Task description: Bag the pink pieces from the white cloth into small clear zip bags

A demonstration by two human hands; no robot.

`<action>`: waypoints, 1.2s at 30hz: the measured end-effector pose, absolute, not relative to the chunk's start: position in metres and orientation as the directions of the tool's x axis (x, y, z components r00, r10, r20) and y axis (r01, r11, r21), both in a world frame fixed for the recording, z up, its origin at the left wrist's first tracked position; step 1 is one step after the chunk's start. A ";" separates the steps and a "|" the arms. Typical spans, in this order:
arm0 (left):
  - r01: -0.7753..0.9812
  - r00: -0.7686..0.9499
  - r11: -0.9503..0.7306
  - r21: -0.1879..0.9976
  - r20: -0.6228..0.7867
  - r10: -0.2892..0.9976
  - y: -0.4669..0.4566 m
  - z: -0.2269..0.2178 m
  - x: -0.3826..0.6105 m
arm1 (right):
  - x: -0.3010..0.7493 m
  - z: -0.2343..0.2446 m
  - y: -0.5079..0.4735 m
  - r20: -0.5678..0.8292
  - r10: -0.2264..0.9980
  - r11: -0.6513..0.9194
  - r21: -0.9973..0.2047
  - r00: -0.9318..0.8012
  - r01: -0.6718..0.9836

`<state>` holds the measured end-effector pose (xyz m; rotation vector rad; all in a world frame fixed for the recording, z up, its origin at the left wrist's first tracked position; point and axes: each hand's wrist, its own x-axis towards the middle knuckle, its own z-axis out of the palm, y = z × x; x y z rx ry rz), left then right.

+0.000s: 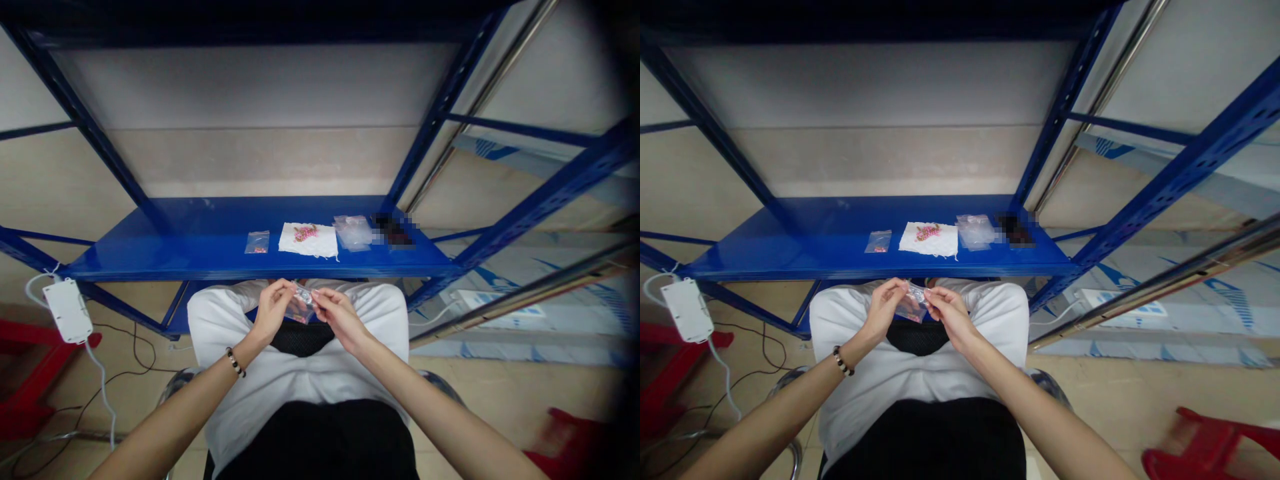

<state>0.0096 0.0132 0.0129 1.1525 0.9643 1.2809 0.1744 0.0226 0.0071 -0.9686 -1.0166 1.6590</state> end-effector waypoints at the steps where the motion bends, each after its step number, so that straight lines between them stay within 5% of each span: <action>1: -0.201 0.068 -0.060 0.978 0.075 0.995 0.013 0.013 0.010 | 0.174 0.008 0.023 -0.132 0.963 -0.199 -0.936 -0.235 -0.290; 6: -0.237 0.064 -0.048 0.970 0.065 0.996 0.014 0.010 0.012 | 0.174 0.013 0.026 -0.072 0.980 -0.113 -0.968 -0.183 -0.225; 24: -0.225 0.206 -0.017 0.974 0.065 0.976 0.006 0.005 0.017 | 0.171 0.013 0.018 -0.030 0.909 -0.097 -0.985 -0.415 -0.143; 36: -0.165 0.204 -0.103 0.981 0.136 0.970 0.008 0.008 0.013 | 0.171 0.013 0.021 -0.002 0.942 -0.050 -0.990 -0.336 -0.134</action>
